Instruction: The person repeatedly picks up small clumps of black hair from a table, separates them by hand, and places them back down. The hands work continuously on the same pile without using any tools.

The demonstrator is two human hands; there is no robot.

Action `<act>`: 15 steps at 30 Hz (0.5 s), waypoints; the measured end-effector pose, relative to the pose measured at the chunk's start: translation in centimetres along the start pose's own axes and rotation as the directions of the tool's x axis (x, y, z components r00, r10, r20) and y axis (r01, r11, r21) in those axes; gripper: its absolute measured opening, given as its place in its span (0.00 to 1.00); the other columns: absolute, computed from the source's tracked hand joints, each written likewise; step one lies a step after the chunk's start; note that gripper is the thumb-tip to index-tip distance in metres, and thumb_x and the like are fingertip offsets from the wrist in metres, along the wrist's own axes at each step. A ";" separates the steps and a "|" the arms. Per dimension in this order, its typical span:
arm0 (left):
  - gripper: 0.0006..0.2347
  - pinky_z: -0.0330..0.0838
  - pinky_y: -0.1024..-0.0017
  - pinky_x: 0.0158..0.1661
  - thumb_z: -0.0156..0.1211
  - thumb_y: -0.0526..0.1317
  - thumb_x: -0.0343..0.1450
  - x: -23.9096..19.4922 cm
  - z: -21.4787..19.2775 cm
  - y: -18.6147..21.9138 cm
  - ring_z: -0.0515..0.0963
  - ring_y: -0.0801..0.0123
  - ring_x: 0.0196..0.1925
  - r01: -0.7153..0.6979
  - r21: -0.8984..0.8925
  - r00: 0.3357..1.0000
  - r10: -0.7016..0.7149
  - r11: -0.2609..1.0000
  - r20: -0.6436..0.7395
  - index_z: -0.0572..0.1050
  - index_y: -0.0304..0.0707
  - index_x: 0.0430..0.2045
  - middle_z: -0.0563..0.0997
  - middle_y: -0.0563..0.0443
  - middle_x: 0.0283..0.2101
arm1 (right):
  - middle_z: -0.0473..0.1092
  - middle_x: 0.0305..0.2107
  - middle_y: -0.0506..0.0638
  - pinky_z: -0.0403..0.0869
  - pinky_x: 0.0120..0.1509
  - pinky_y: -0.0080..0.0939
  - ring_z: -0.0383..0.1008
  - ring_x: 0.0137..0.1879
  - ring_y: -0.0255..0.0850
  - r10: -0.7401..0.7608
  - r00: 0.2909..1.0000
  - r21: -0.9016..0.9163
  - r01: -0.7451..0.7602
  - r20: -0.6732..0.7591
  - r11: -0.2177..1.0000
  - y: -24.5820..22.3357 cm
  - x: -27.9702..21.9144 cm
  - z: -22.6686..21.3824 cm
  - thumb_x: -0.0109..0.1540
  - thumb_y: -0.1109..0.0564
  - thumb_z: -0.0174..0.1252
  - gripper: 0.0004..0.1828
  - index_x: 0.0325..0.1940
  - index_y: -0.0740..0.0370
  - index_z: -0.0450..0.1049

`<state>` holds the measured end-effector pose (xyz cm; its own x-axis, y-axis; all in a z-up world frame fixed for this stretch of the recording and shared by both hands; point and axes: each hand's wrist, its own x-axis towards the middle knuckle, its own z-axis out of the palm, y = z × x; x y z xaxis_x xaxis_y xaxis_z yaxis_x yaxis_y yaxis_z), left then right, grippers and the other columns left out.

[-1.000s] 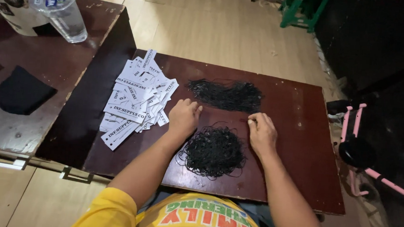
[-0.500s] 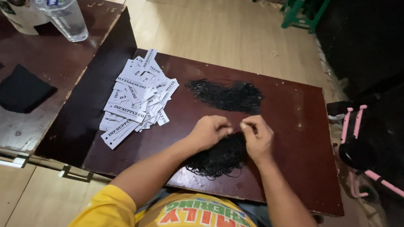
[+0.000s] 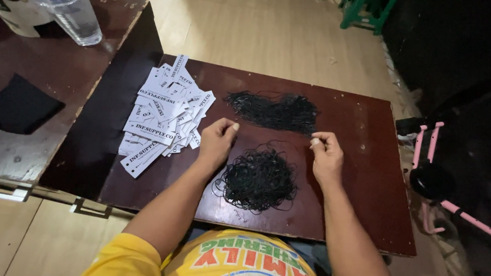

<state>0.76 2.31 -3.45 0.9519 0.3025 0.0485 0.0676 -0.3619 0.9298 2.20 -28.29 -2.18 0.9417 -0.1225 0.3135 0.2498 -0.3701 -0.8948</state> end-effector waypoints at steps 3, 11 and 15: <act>0.06 0.76 0.61 0.45 0.63 0.46 0.72 -0.1 0.1 -0.7 0.84 0.51 0.42 -0.199 0.077 0.980 0.200 0.977 -0.007 0.82 0.48 0.35 0.84 0.44 0.33 | 0.78 0.40 0.56 0.74 0.57 0.53 0.78 0.51 0.54 -0.107 0.977 -0.195 0.143 0.184 0.970 -1.0 -0.2 -0.6 0.68 0.63 0.55 0.07 0.46 0.58 0.77; 0.05 0.75 0.58 0.45 0.63 0.42 0.72 0.0 -0.1 -0.8 0.84 0.50 0.43 -0.204 0.043 0.971 0.208 0.978 -0.114 0.82 0.44 0.35 0.84 0.43 0.34 | 0.80 0.42 0.50 0.75 0.58 0.51 0.81 0.52 0.46 -0.188 0.859 -0.180 0.304 0.476 0.936 -3.3 -2.1 1.1 0.67 0.61 0.54 0.06 0.45 0.54 0.74; 0.06 0.76 0.59 0.44 0.61 0.43 0.73 0.5 0.0 -1.3 0.83 0.51 0.41 -0.218 0.085 0.962 0.228 0.972 -0.148 0.81 0.45 0.33 0.82 0.45 0.32 | 0.81 0.39 0.52 0.74 0.59 0.46 0.81 0.49 0.42 -0.031 0.958 0.012 0.029 0.286 1.000 -2.0 -1.2 0.7 0.67 0.65 0.52 0.10 0.47 0.58 0.77</act>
<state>1.10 2.95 -4.67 0.8873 0.3387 0.3130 -0.1161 -0.4927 0.8624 0.79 -26.75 -1.03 0.9587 0.1578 0.2366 0.2792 -0.3625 -0.8892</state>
